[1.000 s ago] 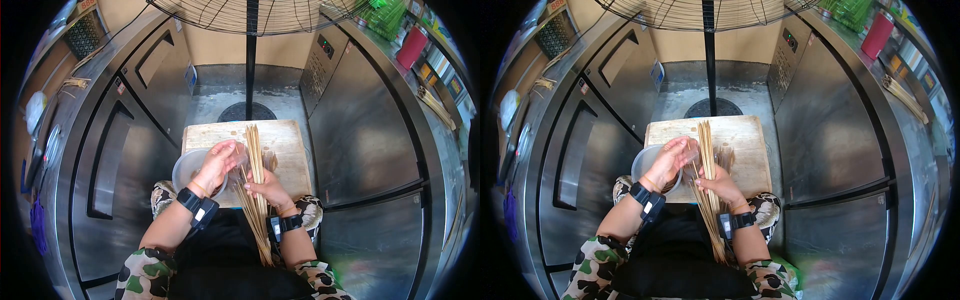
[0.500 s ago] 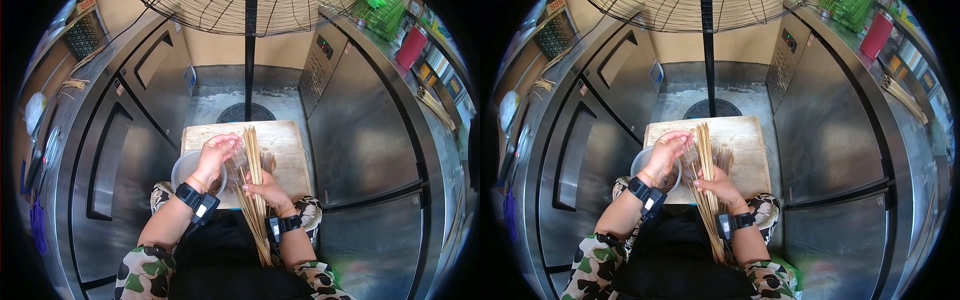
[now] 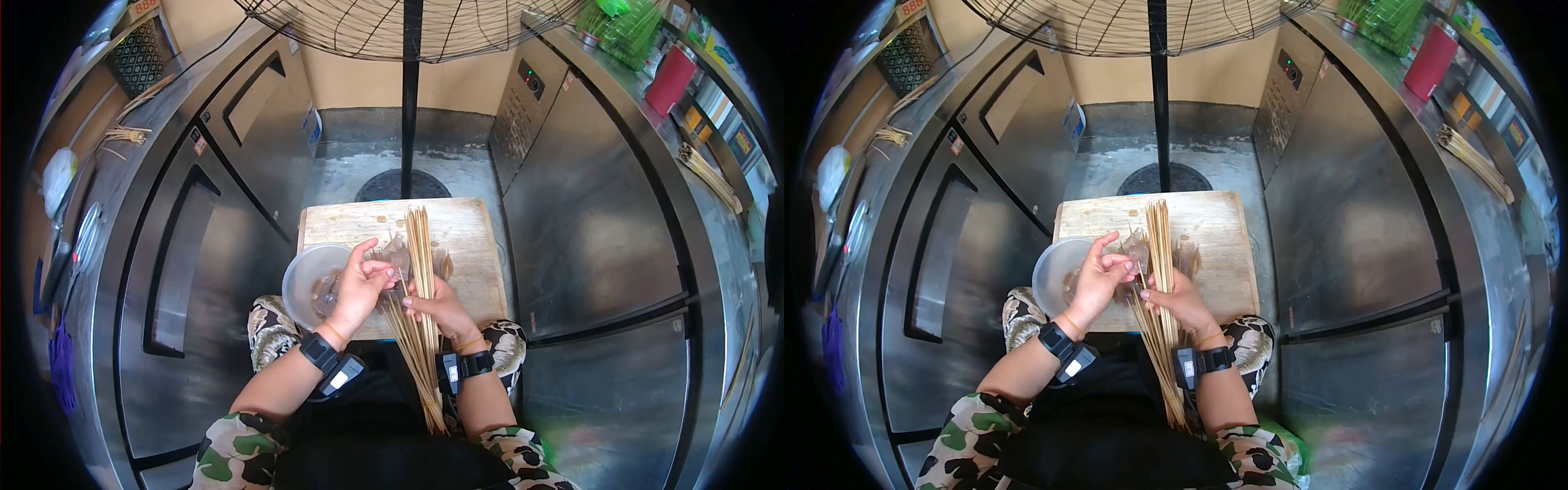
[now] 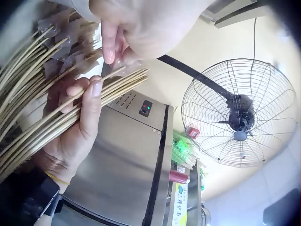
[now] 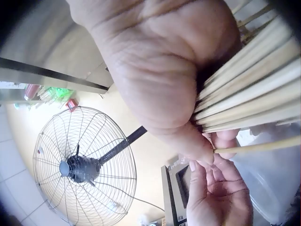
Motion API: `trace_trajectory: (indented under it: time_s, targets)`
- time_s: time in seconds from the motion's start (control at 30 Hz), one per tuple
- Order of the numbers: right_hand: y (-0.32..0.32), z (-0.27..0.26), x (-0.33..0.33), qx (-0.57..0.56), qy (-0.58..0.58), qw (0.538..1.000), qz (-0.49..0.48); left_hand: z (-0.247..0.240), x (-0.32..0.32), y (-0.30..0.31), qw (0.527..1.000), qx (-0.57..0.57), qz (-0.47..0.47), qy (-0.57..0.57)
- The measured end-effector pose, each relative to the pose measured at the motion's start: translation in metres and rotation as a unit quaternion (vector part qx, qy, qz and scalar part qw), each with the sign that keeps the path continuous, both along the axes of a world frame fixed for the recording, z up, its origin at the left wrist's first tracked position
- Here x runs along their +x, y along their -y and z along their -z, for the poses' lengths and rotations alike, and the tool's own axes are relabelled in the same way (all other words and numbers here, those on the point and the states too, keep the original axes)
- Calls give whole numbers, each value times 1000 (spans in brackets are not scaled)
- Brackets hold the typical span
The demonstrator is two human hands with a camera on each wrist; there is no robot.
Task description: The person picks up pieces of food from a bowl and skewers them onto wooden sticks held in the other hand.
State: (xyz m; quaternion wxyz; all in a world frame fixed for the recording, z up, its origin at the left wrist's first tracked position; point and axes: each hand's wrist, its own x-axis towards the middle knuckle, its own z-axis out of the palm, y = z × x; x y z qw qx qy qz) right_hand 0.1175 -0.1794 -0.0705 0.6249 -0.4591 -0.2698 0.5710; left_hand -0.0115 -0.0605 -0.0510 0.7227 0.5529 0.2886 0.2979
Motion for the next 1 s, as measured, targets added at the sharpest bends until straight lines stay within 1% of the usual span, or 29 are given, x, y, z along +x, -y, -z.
trace_trajectory:
  time_s: [0.07,0.17,0.27,0.33,0.37,0.4,0.43,0.5,0.53,0.63,0.67,0.73,0.77,0.83,0.87,0.97,1.0]
  targets:
    - [3,-4,-1,-5,4,1000,7,4,2,0,998,55,-3,-22]
    - [13,-11,-5,0,2,1000,14,-8,1,5,975,207,-16,-82]
    - [19,-14,-6,1,12,1000,15,-29,-6,17,922,362,34,-137]
    - [19,-15,-6,1,14,999,29,-28,-10,23,889,415,119,-152]
    - [19,-11,-5,5,35,999,19,-27,-13,26,869,441,162,-159]
    - [17,-5,-3,9,57,998,9,-24,-16,32,864,439,190,-160]
    - [16,-2,-2,13,79,997,-1,-19,-18,32,867,432,186,-163]
    - [16,-1,-4,11,77,997,15,-16,-18,33,875,418,175,-171]
    - [16,-3,-5,10,76,997,23,-19,-19,32,873,407,171,-207]
    - [19,-4,-7,13,87,992,92,-36,-17,30,902,386,120,-153]
    - [21,-1,-5,4,56,994,91,-34,-18,22,903,397,90,-135]
    - [24,6,2,-12,-8,996,89,-24,-27,1,919,339,48,-194]
    - [25,8,3,-10,-17,996,84,-16,-33,-11,924,309,26,-223]
    - [25,12,5,-7,-36,997,73,8,-47,-34,846,420,35,-326]
    - [23,15,6,-12,-17,997,69,20,-53,-44,798,471,37,-374]
    - [18,23,5,-25,40,997,68,57,-74,-47,696,567,138,-419]
    - [16,24,3,-26,59,995,75,56,-73,-47,678,566,158,-441]
